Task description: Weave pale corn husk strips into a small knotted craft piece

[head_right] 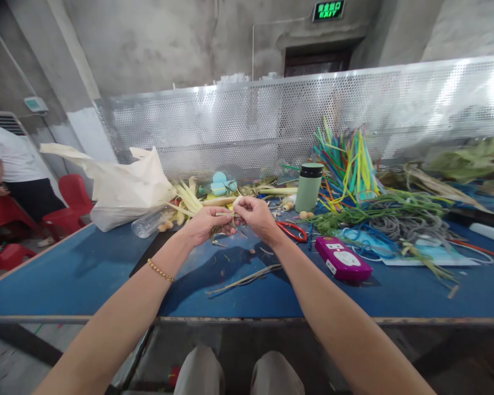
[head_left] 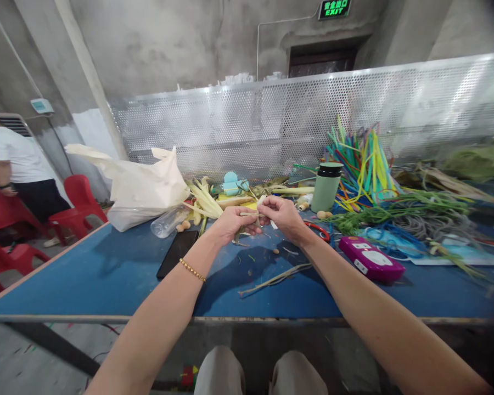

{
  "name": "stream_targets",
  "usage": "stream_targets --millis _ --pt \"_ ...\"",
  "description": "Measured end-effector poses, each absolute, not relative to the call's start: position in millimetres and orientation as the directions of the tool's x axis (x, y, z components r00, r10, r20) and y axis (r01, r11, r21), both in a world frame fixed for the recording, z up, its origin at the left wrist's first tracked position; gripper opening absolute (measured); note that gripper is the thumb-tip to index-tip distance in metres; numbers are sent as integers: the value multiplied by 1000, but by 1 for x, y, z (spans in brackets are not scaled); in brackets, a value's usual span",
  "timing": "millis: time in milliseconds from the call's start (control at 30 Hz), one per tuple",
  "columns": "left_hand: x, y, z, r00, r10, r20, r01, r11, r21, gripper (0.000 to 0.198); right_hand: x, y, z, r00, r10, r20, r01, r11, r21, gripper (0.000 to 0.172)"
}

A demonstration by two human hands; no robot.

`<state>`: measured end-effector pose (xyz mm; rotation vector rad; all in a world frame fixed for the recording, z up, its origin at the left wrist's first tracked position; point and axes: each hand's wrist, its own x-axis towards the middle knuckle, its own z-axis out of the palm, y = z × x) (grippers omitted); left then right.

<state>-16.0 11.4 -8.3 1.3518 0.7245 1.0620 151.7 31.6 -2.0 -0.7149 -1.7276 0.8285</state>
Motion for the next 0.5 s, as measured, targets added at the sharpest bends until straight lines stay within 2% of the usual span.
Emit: stream_targets --millis 100,267,400,500 --pt "-16 13 -9 339 926 167 -203 -102 974 22 151 35 -4 -249 796 551 117 590 -799 23" --pt "-18 20 -12 162 967 195 -262 -148 953 15 150 40 -8 -16 800 600 273 581 -767 24" --pt "-18 23 -13 108 971 215 -283 -178 943 14 149 35 -6 -25 816 577 308 555 -772 22" --pt "-18 23 -13 78 967 244 -287 -213 934 14 146 29 -6 -100 864 493 311 498 -810 28"
